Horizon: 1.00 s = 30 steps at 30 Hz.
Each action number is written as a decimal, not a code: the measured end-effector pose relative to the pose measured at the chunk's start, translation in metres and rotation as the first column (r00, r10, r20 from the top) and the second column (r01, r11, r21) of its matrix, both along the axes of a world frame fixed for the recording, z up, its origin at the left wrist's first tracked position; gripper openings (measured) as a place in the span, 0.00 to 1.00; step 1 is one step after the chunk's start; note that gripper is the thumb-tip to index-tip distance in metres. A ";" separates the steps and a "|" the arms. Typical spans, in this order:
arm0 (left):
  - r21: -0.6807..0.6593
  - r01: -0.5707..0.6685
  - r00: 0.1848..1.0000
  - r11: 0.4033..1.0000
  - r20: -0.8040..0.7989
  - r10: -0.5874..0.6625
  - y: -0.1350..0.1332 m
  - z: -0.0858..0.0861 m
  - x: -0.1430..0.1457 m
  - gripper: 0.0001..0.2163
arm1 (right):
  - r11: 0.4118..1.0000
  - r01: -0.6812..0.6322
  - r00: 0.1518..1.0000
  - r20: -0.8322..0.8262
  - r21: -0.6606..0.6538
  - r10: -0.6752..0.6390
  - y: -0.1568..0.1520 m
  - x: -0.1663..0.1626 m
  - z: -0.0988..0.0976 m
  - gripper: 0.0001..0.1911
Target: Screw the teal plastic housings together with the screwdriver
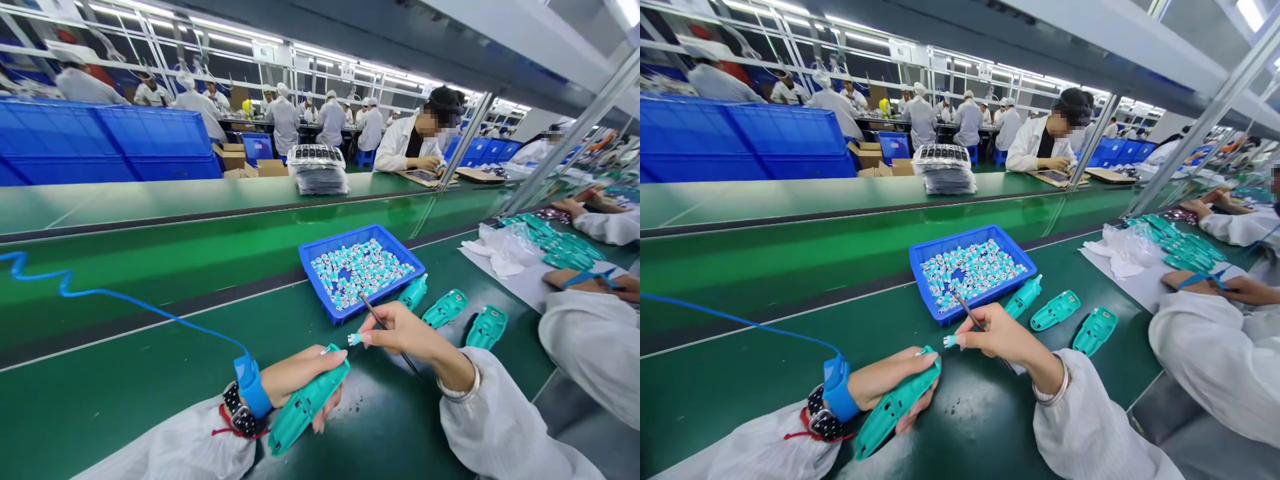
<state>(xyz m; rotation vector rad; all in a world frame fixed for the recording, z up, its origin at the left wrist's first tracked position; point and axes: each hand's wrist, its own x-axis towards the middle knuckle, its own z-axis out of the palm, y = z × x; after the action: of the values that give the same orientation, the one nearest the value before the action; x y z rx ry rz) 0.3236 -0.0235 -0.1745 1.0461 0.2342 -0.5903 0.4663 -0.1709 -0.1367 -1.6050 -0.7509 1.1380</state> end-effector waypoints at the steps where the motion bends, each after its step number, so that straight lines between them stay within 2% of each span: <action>1: -0.017 0.021 1.000 1.000 -0.008 -0.021 0.002 0.002 -0.001 0.25 | 0.999 -0.028 0.999 -0.035 -0.016 0.027 -0.001 -0.001 -0.001 0.15; 5: -0.056 0.113 0.993 0.992 -0.031 -0.114 0.006 0.007 -0.002 0.26 | 0.993 -0.110 0.990 -0.092 -0.040 0.106 -0.001 -0.008 0.000 0.15; 9: 0.005 0.184 0.982 0.983 -0.040 -0.184 0.005 0.009 -0.001 0.27 | 0.994 -0.108 0.985 -0.139 -0.029 0.103 -0.001 -0.018 0.004 0.10; 13: 0.081 0.157 0.988 0.984 -0.010 -0.157 0.004 0.012 -0.004 0.28 | 0.993 -0.121 0.972 -0.202 0.020 0.122 0.000 -0.024 0.004 0.08; 20: 0.127 0.144 0.986 0.981 0.070 -0.154 0.003 0.028 -0.007 0.27 | 0.994 -0.060 0.931 -0.355 0.088 0.087 -0.001 -0.032 0.005 0.16; 23: 0.204 0.138 0.984 0.969 0.084 -0.158 0.001 0.032 -0.007 0.26 | 0.993 -0.029 0.939 -0.337 0.114 0.066 -0.001 -0.036 0.007 0.17; 26: 0.219 0.144 0.983 0.965 0.085 -0.166 -0.002 0.034 -0.008 0.26 | 0.991 0.009 0.957 -0.290 0.131 0.030 -0.001 -0.039 0.007 0.17; 30: 0.283 0.044 0.985 0.958 0.146 -0.088 -0.010 0.035 -0.010 0.27 | 0.988 0.049 0.972 -0.236 0.145 -0.014 -0.004 -0.044 0.008 0.16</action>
<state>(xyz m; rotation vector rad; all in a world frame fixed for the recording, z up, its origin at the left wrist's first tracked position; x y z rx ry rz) 0.3131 -0.0332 -0.1399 1.3725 0.1459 -0.5410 0.4228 -0.1745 -0.1290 -1.3254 -0.6367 1.1947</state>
